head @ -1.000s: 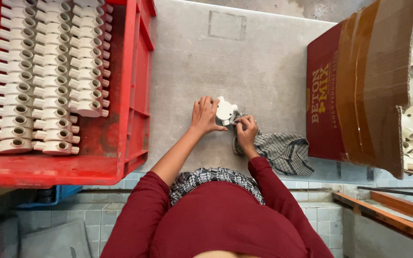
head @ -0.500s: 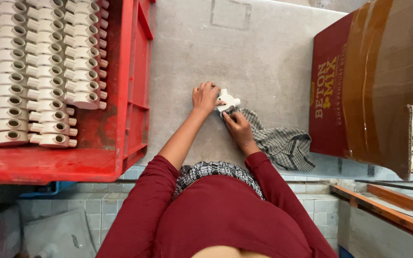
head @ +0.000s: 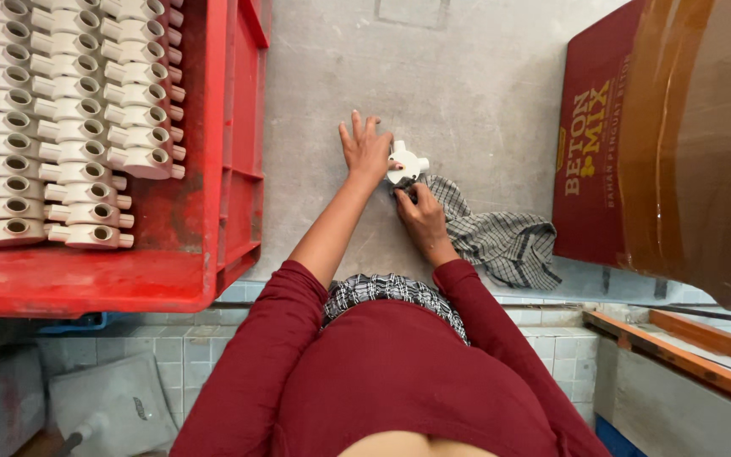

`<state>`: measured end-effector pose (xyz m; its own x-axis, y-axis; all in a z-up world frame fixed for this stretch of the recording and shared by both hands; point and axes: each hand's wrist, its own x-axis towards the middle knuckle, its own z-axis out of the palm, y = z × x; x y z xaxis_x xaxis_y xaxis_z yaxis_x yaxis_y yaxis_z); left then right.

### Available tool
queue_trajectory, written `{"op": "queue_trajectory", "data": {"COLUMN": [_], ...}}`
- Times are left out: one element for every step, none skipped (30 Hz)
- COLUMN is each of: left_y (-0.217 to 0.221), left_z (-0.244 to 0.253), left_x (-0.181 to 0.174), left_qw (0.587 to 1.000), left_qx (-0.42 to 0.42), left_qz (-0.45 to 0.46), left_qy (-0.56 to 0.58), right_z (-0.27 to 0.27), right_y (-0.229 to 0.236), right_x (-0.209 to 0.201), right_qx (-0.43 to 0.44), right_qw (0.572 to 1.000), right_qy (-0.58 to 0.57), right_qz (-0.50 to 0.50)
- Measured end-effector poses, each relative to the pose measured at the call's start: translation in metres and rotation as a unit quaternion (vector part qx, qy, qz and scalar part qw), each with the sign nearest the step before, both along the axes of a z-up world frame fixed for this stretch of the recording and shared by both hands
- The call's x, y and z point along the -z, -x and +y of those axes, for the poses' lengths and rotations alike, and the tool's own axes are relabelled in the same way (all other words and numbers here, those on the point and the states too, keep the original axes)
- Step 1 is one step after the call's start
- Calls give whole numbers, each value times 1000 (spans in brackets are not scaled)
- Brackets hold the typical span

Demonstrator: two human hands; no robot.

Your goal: The person wipes white plastic pipe fittings with a cloth on a table, then places them into a red crate. The person repeats this process for several fittings, taking them from a cardboard box and arranging them in the crate.

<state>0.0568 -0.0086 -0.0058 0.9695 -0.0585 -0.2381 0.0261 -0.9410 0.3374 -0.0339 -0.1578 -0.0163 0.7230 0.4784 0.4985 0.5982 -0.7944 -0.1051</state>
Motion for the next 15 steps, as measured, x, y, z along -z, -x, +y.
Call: {"op": "queue_trajectory", "data": {"left_y": [0,1,0,1,2,2,-1,-3,-4,-2,-5,-7,-8,-10,-13], "left_z": [-1,-2,-1,1,2,2,2,1,2,0,1,1,1,0,-1], "left_x": [2,4,6,4,3,2,2,3,4,2,-1,-5,0,4,7], "left_qw": [1000,1000,1000,1000,1000,1000,1000,1000,1000,1000,999,999,999,998,998], "left_qx": [0,-9,-18,-19,-21,-23,-23,-21,-19,-19,-18,-16,-15,-14,-12], "left_qz": [-1,4,7,5,4,3,4,7,11,14,29,43,43,52,61], "left_qy": [0,-1,-3,-4,0,5,7,2,-4,-3,-6,-10,-12,-8,-6], "right_z": [-2,-4,-5,-11,-19,-27,-32,-38,-42,-37,-30,-24,-16,-7,1], "right_y": [1,3,3,7,10,13,14,14,16,15,11,6,1,-4,-10], "right_x": [1,2,3,5,6,8,12,16,20,11,1,-8,-13,-18,-23], "right_qx": [0,-4,-8,-8,-13,-18,-18,5,28,29,25,20,22,0,-21], "right_qw": [1000,1000,998,998,995,990,990,990,989,989,987,984,984,984,983], "right_qy": [0,-25,-50,-51,-78,-105,-103,-114,-125,-124,-144,-163,-165,-156,-148], "right_qz": [-1,18,36,34,65,95,96,86,79,81,73,65,64,88,110]}}
